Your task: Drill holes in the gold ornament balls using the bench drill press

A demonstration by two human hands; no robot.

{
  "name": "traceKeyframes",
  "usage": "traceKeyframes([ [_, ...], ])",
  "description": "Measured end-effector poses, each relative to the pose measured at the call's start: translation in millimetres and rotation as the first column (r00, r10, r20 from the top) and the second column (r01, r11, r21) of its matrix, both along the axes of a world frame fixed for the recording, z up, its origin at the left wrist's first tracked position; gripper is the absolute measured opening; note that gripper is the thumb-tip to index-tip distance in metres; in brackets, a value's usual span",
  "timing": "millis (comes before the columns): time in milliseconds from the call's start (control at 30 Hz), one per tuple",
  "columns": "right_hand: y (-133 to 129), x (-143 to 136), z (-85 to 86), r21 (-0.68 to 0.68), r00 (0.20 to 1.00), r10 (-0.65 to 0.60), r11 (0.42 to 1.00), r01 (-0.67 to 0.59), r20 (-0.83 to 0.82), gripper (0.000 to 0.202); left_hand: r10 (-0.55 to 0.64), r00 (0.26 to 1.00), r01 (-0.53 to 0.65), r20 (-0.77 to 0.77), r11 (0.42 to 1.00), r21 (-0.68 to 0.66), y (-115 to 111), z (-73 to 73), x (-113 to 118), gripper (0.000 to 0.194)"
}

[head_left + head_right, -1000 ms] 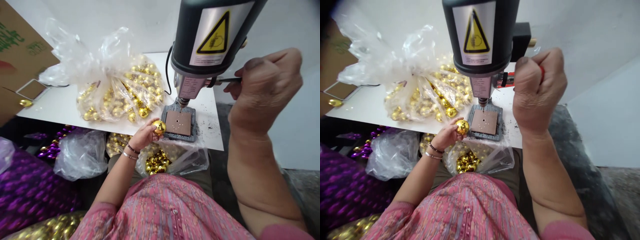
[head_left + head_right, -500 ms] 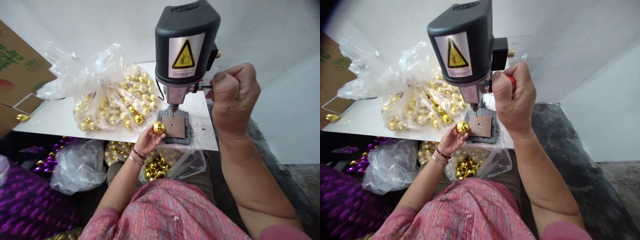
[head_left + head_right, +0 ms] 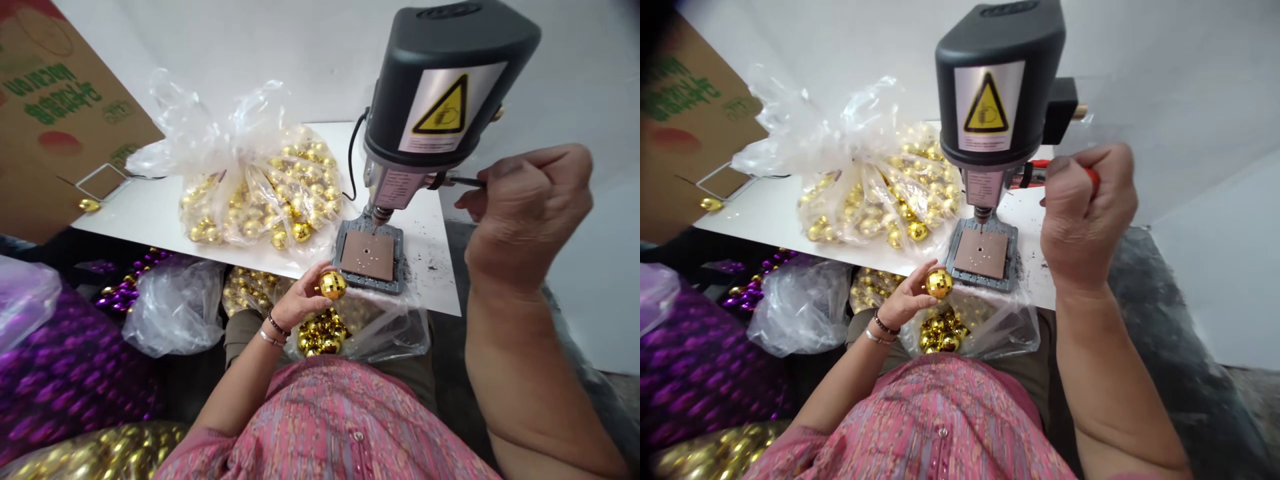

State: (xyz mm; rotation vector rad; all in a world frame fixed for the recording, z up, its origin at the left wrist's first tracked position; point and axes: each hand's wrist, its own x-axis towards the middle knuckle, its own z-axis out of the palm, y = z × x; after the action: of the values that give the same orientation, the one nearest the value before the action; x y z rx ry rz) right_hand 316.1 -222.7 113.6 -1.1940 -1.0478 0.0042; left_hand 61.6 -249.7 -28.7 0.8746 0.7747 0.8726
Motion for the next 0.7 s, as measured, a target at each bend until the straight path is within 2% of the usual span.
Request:
traceKeyframes([
  [133,-1,-4,3.0,0.013,1.000,-0.001,1.000,0.001,-0.023,0.010,0.117,0.990,-0.124,-0.085,0.989,-0.086,-14,-21.6,-17,0.065],
  [233,-1,-6,3.6,0.005,0.999,-0.011,1.000,0.011,-0.035,0.008,0.170,0.977,-0.185,-0.131,0.976,-0.118,-23,-28.6,-23,0.062],
  [300,-1,-5,2.4,0.020,0.999,-0.002,1.000,0.003,-0.038,0.008,0.134,0.989,-0.143,-0.061,0.974,-0.178,-26,-25.0,-21,0.064],
  [367,1,-4,0.5,0.033,1.000,-0.003,0.999,0.004,-0.021,0.011,0.072,0.994,-0.049,0.084,0.969,-0.242,-26,-17.7,-14,0.067],
  [467,3,-1,-2.3,0.020,1.000,-0.011,1.000,0.011,0.007,0.016,0.028,0.967,0.049,0.254,0.956,-0.290,-24,-7.2,-3,0.061],
  [633,4,3,-5.7,0.006,0.999,0.023,1.000,-0.024,0.031,0.019,0.083,0.948,0.033,0.309,0.935,-0.353,-22,1.7,6,0.045],
  [700,3,4,-6.6,0.004,0.999,0.025,1.000,-0.025,0.040,0.022,0.104,0.944,0.030,0.312,0.917,-0.397,-23,3.8,7,0.046],
])
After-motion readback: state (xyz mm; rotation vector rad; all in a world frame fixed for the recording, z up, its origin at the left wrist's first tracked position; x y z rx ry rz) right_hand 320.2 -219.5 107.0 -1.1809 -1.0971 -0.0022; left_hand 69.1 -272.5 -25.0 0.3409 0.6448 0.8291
